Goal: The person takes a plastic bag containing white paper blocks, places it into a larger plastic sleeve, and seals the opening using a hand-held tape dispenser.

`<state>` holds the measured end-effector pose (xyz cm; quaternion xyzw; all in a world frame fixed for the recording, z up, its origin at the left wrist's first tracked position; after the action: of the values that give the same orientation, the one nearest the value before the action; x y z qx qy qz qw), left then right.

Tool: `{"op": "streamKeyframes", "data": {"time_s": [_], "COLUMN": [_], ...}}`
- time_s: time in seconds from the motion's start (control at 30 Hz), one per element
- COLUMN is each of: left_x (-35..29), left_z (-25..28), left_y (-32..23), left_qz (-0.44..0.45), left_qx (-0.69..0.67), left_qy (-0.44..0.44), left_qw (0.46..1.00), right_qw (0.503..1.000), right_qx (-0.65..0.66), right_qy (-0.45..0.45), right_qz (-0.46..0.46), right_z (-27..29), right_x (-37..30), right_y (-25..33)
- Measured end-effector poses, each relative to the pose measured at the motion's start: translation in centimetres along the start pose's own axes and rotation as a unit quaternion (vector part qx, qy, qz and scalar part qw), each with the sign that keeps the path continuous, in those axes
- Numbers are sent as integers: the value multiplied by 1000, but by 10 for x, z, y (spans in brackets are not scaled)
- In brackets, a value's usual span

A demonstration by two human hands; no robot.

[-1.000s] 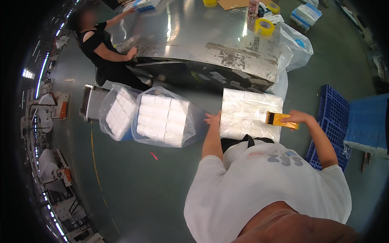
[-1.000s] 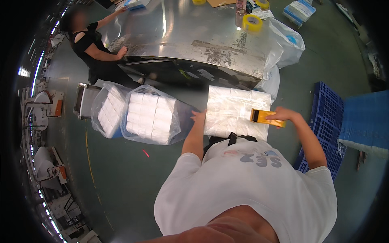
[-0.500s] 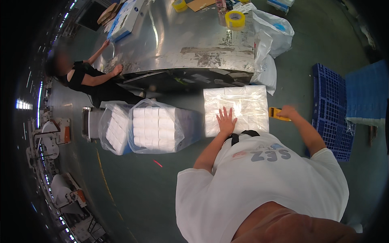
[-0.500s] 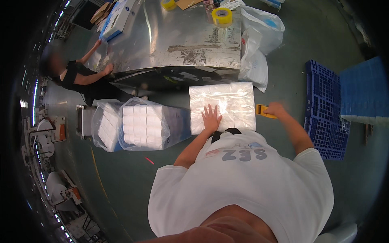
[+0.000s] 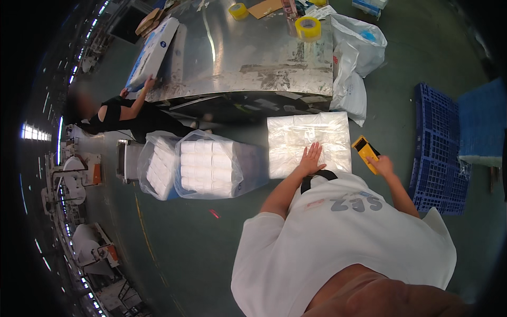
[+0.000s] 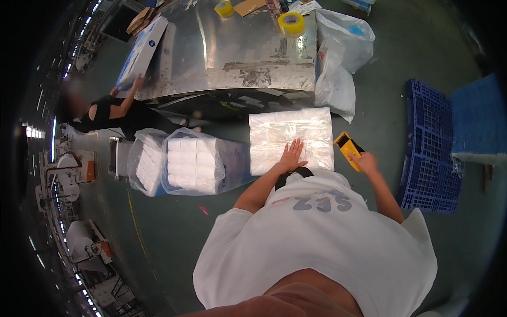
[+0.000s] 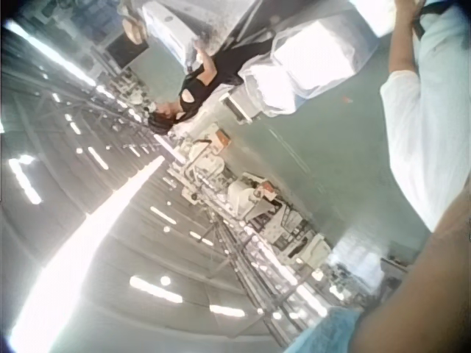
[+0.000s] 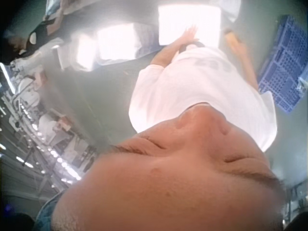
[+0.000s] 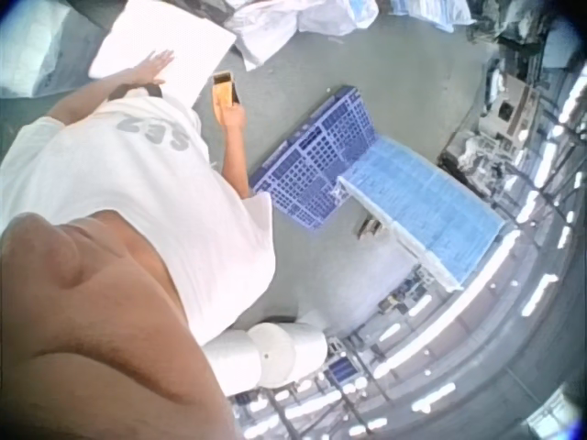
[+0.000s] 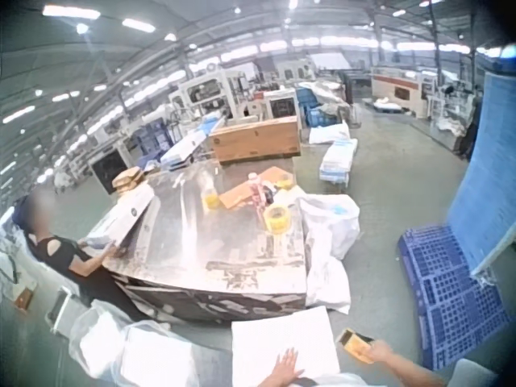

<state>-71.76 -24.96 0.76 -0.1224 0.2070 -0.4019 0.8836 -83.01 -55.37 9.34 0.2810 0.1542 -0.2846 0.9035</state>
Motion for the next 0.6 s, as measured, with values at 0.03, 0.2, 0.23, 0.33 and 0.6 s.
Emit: {"op": "streamKeyframes", "data": {"time_s": [0.03,0.2,0.23,0.33,0.6], "left_x": [4,9,4,-12,-86], "left_z": [2,73,75,115,60], "left_y": [3,-2,-3,-21,72], "left_qz": [6,20,29,12,251], "left_qx": [-15,-310,-433,-700,-761], "left_qy": [34,-161,-143,-97,-161], "left_qw": [999,937,890,707,576], "right_qw": [999,964,945,926,925], "right_qx": [20,56,40,0,-92], "right_qy": [-2,-10,-28,0,270], "right_qz": [38,259,324,379,251], "right_z": [4,9,7,2,-29], "right_x": [-5,-26,-27,-31,-33], "right_y": [8,62,75,110,231]}}
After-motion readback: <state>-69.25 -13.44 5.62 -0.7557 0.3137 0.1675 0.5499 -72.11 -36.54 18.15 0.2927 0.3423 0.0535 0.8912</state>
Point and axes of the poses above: each hand's wrist, its own x-axis towards the middle knuckle, its own z-axis out of the back of the hand, y = z × x, the point moved 2 cm from there along x, towards the middle knuckle
